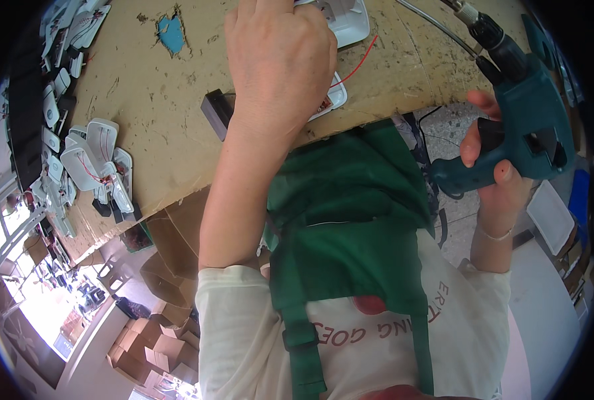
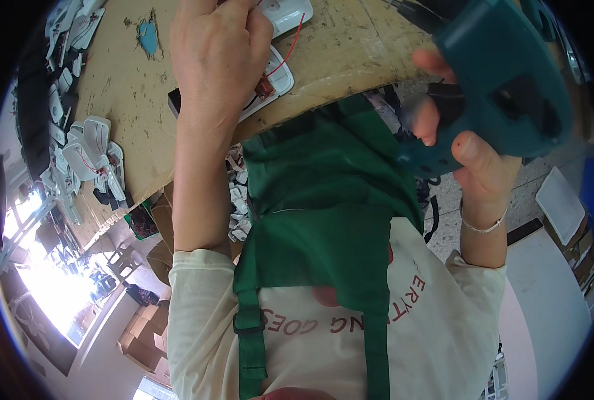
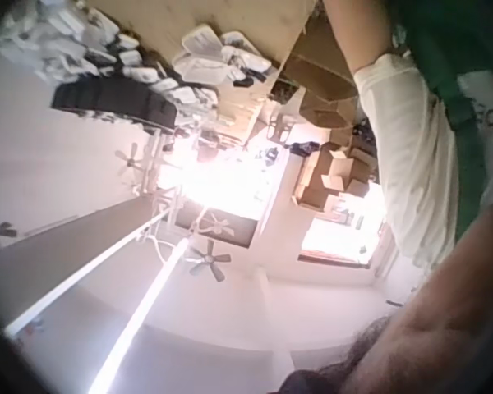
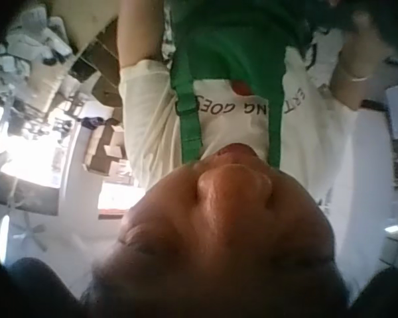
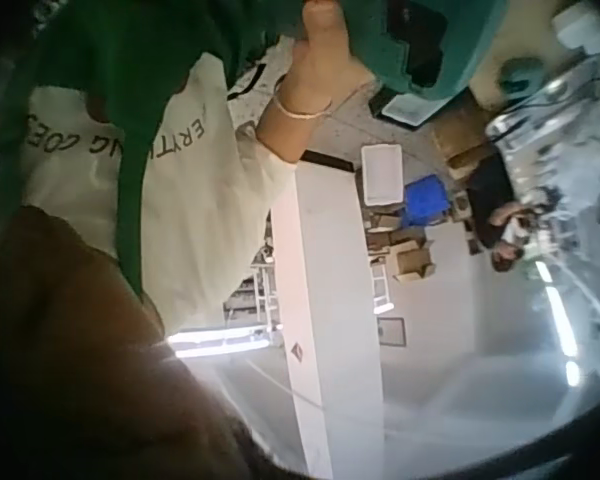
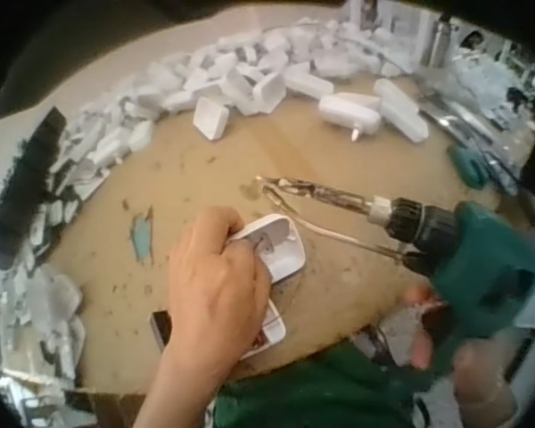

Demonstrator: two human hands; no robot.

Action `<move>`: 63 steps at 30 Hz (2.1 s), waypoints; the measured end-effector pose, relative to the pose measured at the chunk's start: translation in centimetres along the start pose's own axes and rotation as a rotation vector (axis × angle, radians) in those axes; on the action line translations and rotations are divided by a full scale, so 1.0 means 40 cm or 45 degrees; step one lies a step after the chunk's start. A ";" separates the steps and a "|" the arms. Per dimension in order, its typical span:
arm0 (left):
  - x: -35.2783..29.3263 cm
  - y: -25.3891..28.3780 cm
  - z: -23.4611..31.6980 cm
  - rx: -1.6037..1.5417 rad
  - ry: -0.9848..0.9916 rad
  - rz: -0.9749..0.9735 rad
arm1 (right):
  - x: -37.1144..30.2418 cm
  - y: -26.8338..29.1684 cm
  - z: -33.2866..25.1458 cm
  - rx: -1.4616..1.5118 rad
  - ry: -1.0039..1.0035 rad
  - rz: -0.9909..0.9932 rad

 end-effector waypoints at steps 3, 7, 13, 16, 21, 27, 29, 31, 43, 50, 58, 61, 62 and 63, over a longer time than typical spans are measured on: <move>0.002 -0.002 0.003 0.024 -0.020 -0.017 | 0.007 -0.037 0.028 0.251 -0.132 -0.096; 0.003 0.008 0.008 0.015 0.003 -0.032 | 0.010 -0.109 0.066 0.567 -0.363 -0.202; -0.017 0.052 0.035 0.071 -0.094 0.091 | 0.037 -0.201 0.081 0.781 -0.461 -0.324; -0.037 0.064 0.044 -0.176 0.016 0.107 | 0.045 -0.219 0.082 0.882 -0.522 -0.334; -0.063 0.021 0.031 -0.326 0.183 -0.051 | 0.053 -0.224 0.090 0.950 -0.588 -0.326; -0.066 0.038 0.016 -0.376 0.159 0.202 | 0.063 -0.199 0.094 0.965 -0.550 -0.251; -0.068 0.043 0.018 -0.358 0.140 0.234 | 0.063 -0.189 0.096 0.930 -0.530 -0.231; -0.069 0.050 0.021 -0.338 0.114 0.259 | 0.060 -0.171 0.094 0.890 -0.506 -0.212; -0.011 0.060 0.003 0.009 0.076 -0.049 | -0.006 0.036 -0.041 -0.212 0.080 0.000; -0.003 0.027 -0.019 -0.150 0.143 -0.063 | -0.044 0.007 -0.030 -0.299 -0.035 -0.033; 0.003 0.016 -0.011 -0.135 0.106 -0.073 | -0.032 -0.012 -0.027 -0.592 -0.103 0.003; 0.006 0.015 -0.005 -0.136 0.076 -0.070 | -0.032 -0.014 -0.029 -0.628 -0.064 0.033; 0.005 0.015 -0.006 -0.131 0.092 -0.070 | -0.033 -0.019 -0.027 -0.602 -0.065 0.008; 0.005 0.015 -0.006 -0.130 0.100 -0.069 | -0.034 -0.018 -0.024 -0.611 -0.086 0.024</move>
Point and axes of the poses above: each hand's wrist, its own x-axis towards the middle knuckle, its own y-axis out of the back of the hand, z = x × y, the point moved 8 cm from there along x, towards the middle knuckle, and after that the axes turned 13 degrees about z, right-handed, at the moved point
